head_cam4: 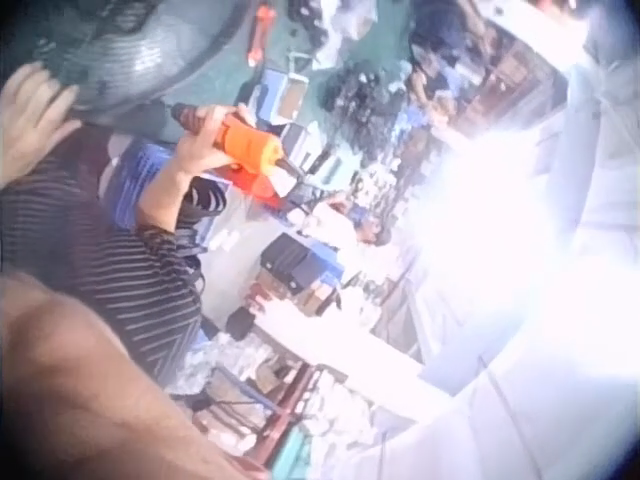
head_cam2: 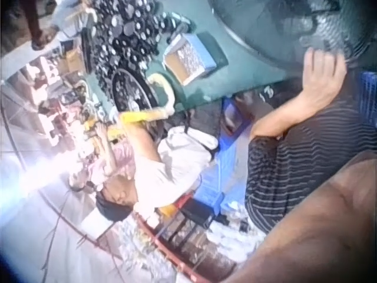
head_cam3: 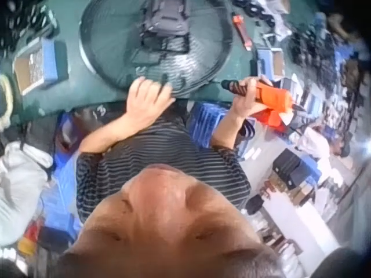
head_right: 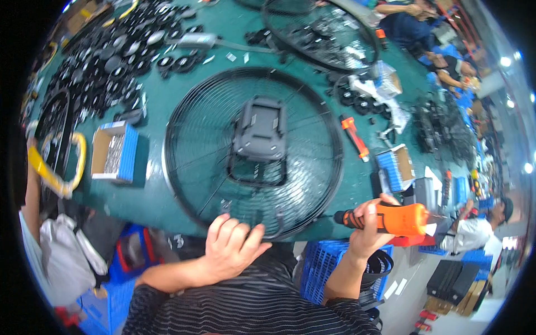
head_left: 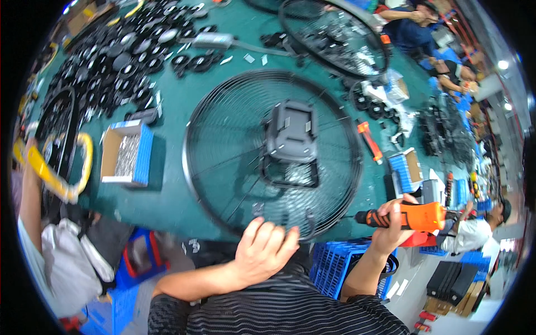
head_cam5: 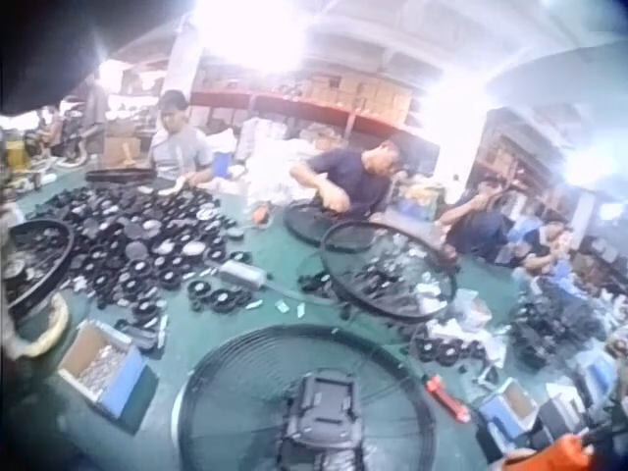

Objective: Assembling industrial fan guards and brackets at a workshop workbench using an electric screwdriver.

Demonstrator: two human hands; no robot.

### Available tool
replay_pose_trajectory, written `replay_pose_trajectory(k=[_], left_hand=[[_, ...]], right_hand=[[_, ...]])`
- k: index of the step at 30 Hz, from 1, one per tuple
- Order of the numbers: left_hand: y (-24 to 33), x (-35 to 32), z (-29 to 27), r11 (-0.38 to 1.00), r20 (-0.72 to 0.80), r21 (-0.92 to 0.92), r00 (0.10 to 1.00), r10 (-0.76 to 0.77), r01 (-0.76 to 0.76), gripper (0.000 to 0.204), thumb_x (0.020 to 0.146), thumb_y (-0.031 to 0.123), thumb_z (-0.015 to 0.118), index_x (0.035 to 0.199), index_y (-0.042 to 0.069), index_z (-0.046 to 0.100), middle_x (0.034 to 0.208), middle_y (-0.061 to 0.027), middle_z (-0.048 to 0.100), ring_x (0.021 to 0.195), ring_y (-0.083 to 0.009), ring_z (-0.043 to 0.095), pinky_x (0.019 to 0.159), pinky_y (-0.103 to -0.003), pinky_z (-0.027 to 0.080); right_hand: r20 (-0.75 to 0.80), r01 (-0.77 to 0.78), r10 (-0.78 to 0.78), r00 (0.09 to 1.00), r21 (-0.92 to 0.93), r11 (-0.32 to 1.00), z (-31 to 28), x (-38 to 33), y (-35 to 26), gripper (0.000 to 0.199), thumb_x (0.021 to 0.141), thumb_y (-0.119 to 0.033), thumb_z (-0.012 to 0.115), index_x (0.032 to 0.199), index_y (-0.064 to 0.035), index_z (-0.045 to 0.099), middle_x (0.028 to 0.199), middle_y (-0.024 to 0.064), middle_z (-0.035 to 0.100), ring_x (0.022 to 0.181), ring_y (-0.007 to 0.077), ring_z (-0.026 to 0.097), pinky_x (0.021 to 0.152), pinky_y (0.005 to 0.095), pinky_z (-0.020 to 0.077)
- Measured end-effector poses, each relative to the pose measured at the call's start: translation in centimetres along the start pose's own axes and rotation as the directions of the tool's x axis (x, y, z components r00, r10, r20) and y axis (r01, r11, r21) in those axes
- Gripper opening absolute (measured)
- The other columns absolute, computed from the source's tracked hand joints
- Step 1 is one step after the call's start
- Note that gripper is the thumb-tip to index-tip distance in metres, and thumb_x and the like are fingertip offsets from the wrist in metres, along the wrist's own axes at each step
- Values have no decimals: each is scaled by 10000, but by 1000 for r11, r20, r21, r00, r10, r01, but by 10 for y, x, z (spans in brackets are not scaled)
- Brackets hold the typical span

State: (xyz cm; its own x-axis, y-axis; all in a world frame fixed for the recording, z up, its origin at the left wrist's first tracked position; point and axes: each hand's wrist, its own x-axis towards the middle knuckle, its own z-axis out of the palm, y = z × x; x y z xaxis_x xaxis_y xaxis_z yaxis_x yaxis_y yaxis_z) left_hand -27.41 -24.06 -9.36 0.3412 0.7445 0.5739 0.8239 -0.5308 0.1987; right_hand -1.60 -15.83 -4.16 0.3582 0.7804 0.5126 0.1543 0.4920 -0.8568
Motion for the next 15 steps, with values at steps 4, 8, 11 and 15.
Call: replay_pose_trajectory(k=[4,8,11,15], left_hand=[[-54,23,-51,980,30,-198,999,23,-17,640,772,486,712,1238,74,560,1043,-94,599,972,-292,586,861,-447,467],[-171,18,-103,897,-239,139,893,-381,419,263,813,104,742,1051,20,666,971,-148,672,843,-296,648,761,-414,513],[-255,7,-138,697,48,321,724,-688,641,228,840,148,702,1036,33,676,884,-126,695,809,-277,685,732,-383,522],[-283,4,-140,662,427,553,510,-747,506,230,768,185,728,924,16,712,862,-160,721,812,-296,711,724,-398,546]], right_hand=[[31,29,-28,999,-7,1000,-1,2,2,361,900,-48,616,1216,55,474,737,108,550,600,141,531,561,274,449],[48,54,-53,997,-19,998,8,9,6,376,898,-23,588,1233,93,462,751,118,555,618,157,543,597,294,480],[43,33,-33,999,2,999,11,9,8,382,897,-20,585,1235,104,457,756,120,560,622,157,546,595,294,479],[35,28,-28,999,-10,1000,11,8,8,387,894,-36,605,1225,108,464,762,116,562,626,153,544,601,288,478]])
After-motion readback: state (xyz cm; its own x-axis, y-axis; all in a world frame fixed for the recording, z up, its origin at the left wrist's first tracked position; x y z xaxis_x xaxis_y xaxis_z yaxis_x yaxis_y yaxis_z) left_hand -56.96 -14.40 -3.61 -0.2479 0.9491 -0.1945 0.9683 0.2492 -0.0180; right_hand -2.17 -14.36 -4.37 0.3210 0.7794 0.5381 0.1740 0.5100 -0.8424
